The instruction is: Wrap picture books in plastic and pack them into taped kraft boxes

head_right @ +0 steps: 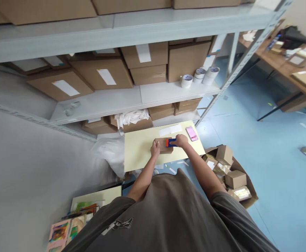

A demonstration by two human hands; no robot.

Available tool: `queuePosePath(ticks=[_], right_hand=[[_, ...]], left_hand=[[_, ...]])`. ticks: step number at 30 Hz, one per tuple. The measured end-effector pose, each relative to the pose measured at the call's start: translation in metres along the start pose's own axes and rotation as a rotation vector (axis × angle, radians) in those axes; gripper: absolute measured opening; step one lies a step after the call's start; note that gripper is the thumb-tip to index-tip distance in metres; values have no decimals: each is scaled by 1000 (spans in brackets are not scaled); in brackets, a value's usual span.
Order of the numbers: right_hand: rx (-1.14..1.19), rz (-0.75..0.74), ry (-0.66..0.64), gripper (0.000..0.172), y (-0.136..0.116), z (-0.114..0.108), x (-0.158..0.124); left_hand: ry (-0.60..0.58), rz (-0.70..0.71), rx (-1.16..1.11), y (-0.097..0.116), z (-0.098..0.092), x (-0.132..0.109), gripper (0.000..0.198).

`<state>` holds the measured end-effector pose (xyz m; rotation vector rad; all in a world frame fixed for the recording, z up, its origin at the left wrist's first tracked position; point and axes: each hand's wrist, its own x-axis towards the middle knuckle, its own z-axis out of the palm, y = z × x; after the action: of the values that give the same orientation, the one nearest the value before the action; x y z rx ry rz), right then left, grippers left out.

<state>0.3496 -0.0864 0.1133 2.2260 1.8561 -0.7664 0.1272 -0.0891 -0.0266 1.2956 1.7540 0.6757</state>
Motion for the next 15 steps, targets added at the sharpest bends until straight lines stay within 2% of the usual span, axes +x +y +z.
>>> queuePosePath(ticks=[4,7,10,12,15], right_hand=[[58,53,6,62,67,-4,-18],[80,65,12,63,117,-6,-31],[100,90,-10,65,166,-13,-43],[112,118,-36,64,189,-16,-49],[112,113,-42,65,195,-15,-47]], left_hand=[[-51,23,1,25,46,-15,61],[-94,49,-6,35,62,-19,64],[-126,57,1,38,64,-19,68],[-153,65,15,36,60,-17,67],[-187,72,2,29,47,-8,64]])
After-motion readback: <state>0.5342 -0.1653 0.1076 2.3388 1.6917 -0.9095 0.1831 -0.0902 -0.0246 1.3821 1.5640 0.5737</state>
